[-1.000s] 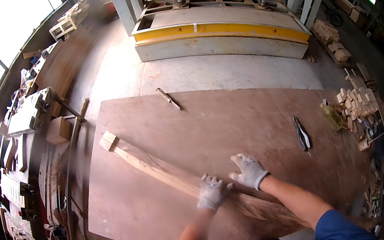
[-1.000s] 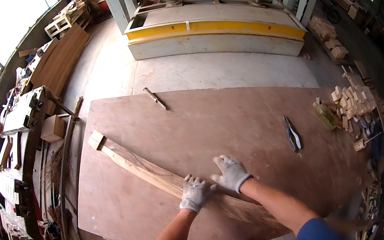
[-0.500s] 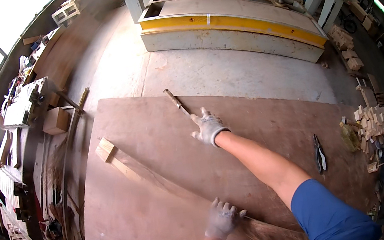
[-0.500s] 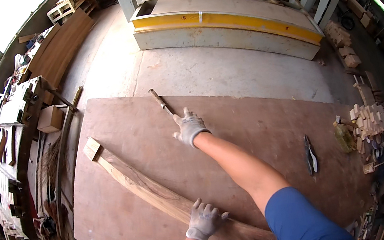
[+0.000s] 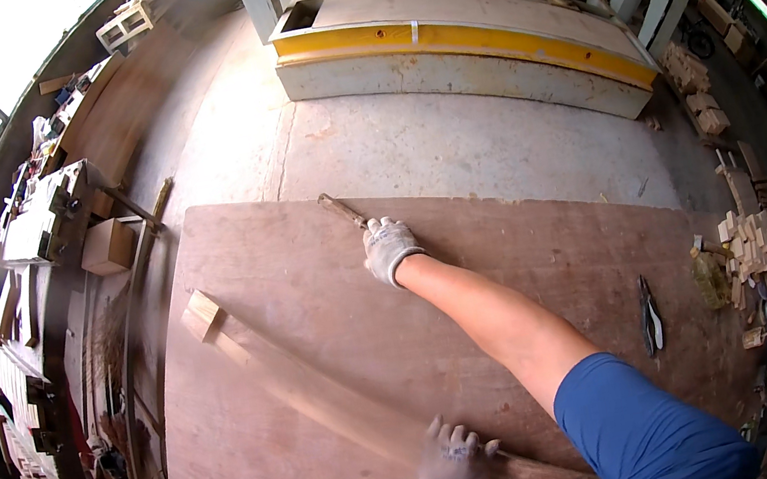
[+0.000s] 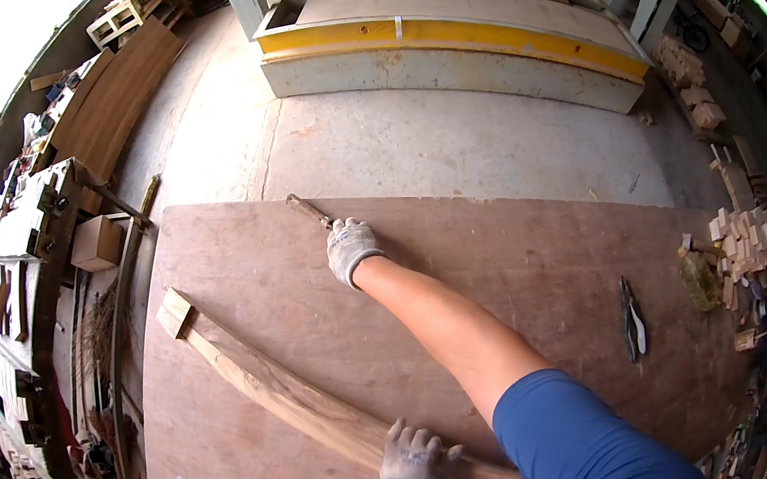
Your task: The person uses a nail gun to fasten small wooden blocks to the ends of long planks. They then carry the planks to a workbench and assemble them into a rectangular frame structure, adding cross supports and additional planks to form a larger assembly.
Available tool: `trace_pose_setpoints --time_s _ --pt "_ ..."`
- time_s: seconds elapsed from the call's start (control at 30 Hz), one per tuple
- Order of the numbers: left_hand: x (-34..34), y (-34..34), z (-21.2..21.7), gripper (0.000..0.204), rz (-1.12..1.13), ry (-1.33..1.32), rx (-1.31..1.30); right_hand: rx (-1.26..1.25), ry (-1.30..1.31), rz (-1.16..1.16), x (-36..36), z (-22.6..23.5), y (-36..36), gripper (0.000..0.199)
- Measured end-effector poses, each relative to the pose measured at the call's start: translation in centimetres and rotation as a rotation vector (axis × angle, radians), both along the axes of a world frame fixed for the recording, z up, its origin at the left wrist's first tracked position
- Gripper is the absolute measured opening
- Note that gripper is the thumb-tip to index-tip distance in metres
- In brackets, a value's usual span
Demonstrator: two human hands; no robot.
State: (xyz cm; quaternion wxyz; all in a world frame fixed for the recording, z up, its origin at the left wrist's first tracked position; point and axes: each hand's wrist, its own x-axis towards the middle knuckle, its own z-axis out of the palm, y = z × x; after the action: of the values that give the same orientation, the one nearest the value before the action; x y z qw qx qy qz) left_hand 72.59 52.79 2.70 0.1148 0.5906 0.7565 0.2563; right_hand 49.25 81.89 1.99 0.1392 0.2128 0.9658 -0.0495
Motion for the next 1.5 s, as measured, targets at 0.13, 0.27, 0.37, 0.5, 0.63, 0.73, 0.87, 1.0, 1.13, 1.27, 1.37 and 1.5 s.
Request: trace_pose_setpoints --time_s 0.13,0.27,0.37,0.5,0.63,0.73,0.87,1.0,1.13,1.27,1.37,1.5 --pt "0.3 -0.2 -0.3 0.037 0.001 0.053 -0.03 0.076 0.079 0.065 4.2 -1.2 -2.2 0.036" --pt "0.2 -0.6 0.7 0.036 -0.014 0.081 -0.099 -0.167 0.292 -0.034 13.8 -1.4 -5.1 0.033" --pt "0.4 -0.4 0.4 0.036 -0.022 0.094 -0.18 -0.534 0.343 -0.36 24.0 -1.5 -6.4 0.036" --pt "1.2 0.2 -0.2 0.036 -0.012 0.141 -0.044 -1.046 0.664 -0.92 40.1 -2.4 -8.8 0.019" --pt "1.7 -1.0 -2.6 0.024 -0.017 0.208 -0.021 -1.173 0.913 -1.332 54.1 1.5 -12.5 0.006" --pt "0.9 -1.3 -2.7 0.025 -0.025 0.136 -0.029 -1.078 1.061 -1.571 60.6 5.9 -14.1 0.004" --pt "2.8 -0.5 0.1 0.029 -0.077 0.171 -0.084 -1.02 1.309 -1.732 69.9 5.5 -14.8 0.005" --pt "3.2 -0.5 -0.9 0.033 -0.061 0.279 -0.097 -1.038 1.516 -1.826 76.2 5.0 -9.9 0.01" --pt "6.9 -0.7 -1.2 0.023 -0.121 0.224 -0.087 -0.737 1.545 -1.612 82.9 4.6 -5.4 0.037" --pt "14.0 -0.7 0.1 0.035 -0.241 0.2 -0.083 -0.427 0.885 -1.344 84.6 5.4 -11.7 0.055" --pt "18.3 -0.6 1.3 0.078 -0.4 0.205 -0.163 -0.269 0.194 -0.889 87.1 4.4 -21.1 0.103" --pt "21.7 -0.5 5.4 0.111 -0.519 0.222 -0.298 -0.139 -0.259 -0.715 87.3 10.1 -24.6 0.108"
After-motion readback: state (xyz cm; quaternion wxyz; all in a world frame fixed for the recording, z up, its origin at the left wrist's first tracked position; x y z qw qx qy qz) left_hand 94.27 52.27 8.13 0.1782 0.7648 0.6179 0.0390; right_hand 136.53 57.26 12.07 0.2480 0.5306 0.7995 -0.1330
